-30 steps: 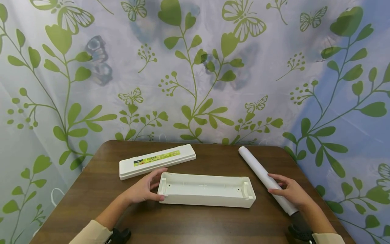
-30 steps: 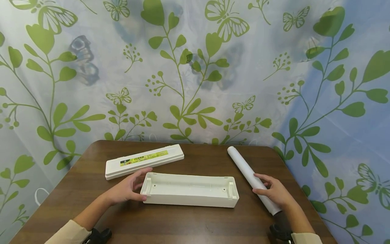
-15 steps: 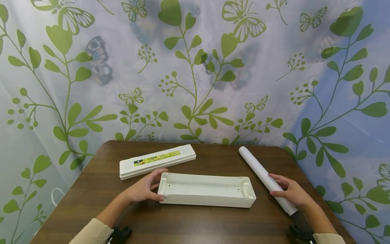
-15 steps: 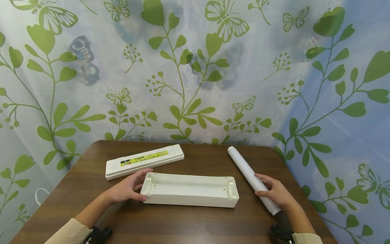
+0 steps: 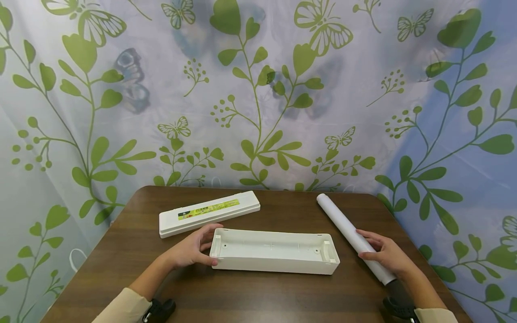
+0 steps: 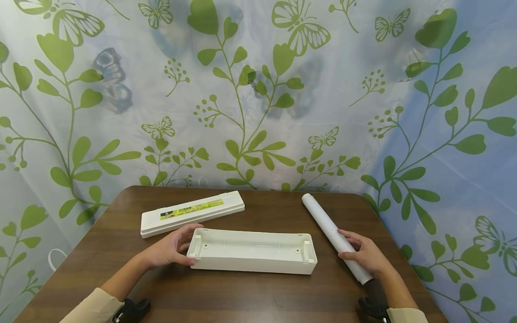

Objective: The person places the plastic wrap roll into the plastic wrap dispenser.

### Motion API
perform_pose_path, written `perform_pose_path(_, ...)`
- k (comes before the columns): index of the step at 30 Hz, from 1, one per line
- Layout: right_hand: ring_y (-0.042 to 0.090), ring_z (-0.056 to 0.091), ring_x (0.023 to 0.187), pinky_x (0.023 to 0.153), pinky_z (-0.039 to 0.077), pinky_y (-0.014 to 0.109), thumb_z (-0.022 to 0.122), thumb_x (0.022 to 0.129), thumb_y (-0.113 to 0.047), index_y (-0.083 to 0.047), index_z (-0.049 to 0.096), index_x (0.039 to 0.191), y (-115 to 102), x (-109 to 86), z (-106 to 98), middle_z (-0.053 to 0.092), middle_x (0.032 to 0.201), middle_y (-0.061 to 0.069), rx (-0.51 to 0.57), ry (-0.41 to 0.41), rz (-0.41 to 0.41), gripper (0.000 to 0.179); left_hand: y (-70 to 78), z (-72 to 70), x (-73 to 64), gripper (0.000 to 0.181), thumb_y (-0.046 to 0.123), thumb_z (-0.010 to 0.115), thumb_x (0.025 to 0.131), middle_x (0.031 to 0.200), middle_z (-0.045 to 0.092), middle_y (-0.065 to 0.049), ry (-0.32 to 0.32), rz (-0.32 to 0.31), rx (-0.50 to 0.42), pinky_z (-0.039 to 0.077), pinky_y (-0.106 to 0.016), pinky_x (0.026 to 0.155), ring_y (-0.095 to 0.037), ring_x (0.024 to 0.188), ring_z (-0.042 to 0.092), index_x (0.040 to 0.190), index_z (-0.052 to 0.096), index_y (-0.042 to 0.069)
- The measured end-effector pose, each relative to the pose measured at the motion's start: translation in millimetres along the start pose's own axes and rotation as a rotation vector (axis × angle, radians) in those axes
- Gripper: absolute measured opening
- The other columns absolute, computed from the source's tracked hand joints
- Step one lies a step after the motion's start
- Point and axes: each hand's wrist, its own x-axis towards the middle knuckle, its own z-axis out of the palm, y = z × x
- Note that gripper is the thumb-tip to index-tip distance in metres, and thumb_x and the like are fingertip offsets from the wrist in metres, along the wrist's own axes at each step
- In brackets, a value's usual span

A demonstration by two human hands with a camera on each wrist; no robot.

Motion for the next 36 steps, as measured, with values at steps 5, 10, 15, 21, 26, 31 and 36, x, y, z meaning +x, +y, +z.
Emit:
perform_pose_path(5, 0.004, 0.061, 0.095, 0.071, 0.052, 0.028, 0.083, 0.084, -0.014, 0.003, 0.045, 0.15, -1, -0.2, 2, 0.064, 0.131, 0.032, -0.009, 0.025, -0.021, 0.078, -1.5, -0.9, 1.3, 0.096, 0.004, 0.088, 0.077, 0.155, 0.04, -0.022, -0.003, 0.012, 0.004, 0.045, -0.019, 0.107, -0.043, 0.146, 0.038, 0.154, 0.031, 0.009)
perform_pose_path(10, 0.004, 0.062, 0.094, 0.07, 0.052, 0.03, 0.083, 0.084, -0.012, 0.002, 0.045, 0.151, 0, -1.0, 4, 0.063, 0.131, 0.033, -0.013, 0.048, -0.008, 0.078, -1.9, -0.6, 2.1, 0.095, 0.004, 0.088, 0.078, 0.154, 0.04, -0.025, -0.009, 0.012, 0.003, 0.047, -0.025, 0.107, -0.046, 0.145, 0.038, 0.154, 0.03, 0.006)
perform_pose_path(15, 0.009, 0.063, 0.099, 0.07, 0.053, 0.03, 0.084, 0.083, -0.014, 0.0, 0.046, 0.151, 0, -1.2, 5, 0.06, 0.135, 0.035, -0.028, 0.067, 0.025, 0.08, -2.7, -0.2, 0.9, 0.097, 0.004, 0.086, 0.08, 0.155, 0.037, -0.028, -0.01, 0.017, -0.001, 0.048, -0.028, 0.108, -0.049, 0.145, 0.036, 0.155, 0.025, 0.0)
perform_pose_path(21, 0.019, 0.063, 0.106, 0.072, 0.052, 0.03, 0.086, 0.081, -0.015, -0.001, 0.049, 0.15, 0, -0.3, 7, 0.057, 0.137, 0.037, -0.061, 0.09, 0.037, 0.079, -4.1, 0.6, -0.7, 0.1, 0.003, 0.087, 0.079, 0.156, 0.037, -0.027, -0.006, 0.006, -0.03, 0.049, -0.025, 0.105, -0.049, 0.146, 0.036, 0.155, 0.022, -0.003)
perform_pose_path(26, 0.009, 0.063, 0.1, 0.072, 0.052, 0.027, 0.086, 0.08, -0.014, -0.001, 0.051, 0.148, -2, -0.8, 9, 0.06, 0.135, 0.035, -0.058, 0.094, 0.023, 0.078, -5.8, 0.0, -1.1, 0.098, 0.002, 0.087, 0.079, 0.155, 0.037, -0.028, -0.01, 0.014, -0.043, 0.05, -0.025, 0.104, -0.048, 0.146, 0.036, 0.155, 0.025, -0.001)
perform_pose_path(31, 0.006, 0.063, 0.097, 0.072, 0.051, 0.026, 0.086, 0.08, -0.013, 0.0, 0.052, 0.147, -4, -2.4, 12, 0.062, 0.133, 0.034, -0.062, 0.103, 0.013, 0.077, -4.0, -0.2, -1.8, 0.098, 0.003, 0.087, 0.079, 0.154, 0.037, -0.028, -0.014, 0.015, -0.046, 0.049, -0.023, 0.104, -0.049, 0.146, 0.035, 0.154, 0.025, -0.001)
perform_pose_path(36, 0.004, 0.062, 0.096, 0.072, 0.051, 0.024, 0.087, 0.079, -0.013, 0.0, 0.053, 0.146, -5, -3.2, 15, 0.064, 0.13, 0.032, -0.065, 0.113, -0.004, 0.076, -1.5, -0.7, -1.3, 0.096, 0.004, 0.087, 0.079, 0.155, 0.037, -0.027, -0.018, 0.002, -0.039, 0.049, -0.021, 0.104, -0.048, 0.147, 0.034, 0.154, 0.026, 0.001)
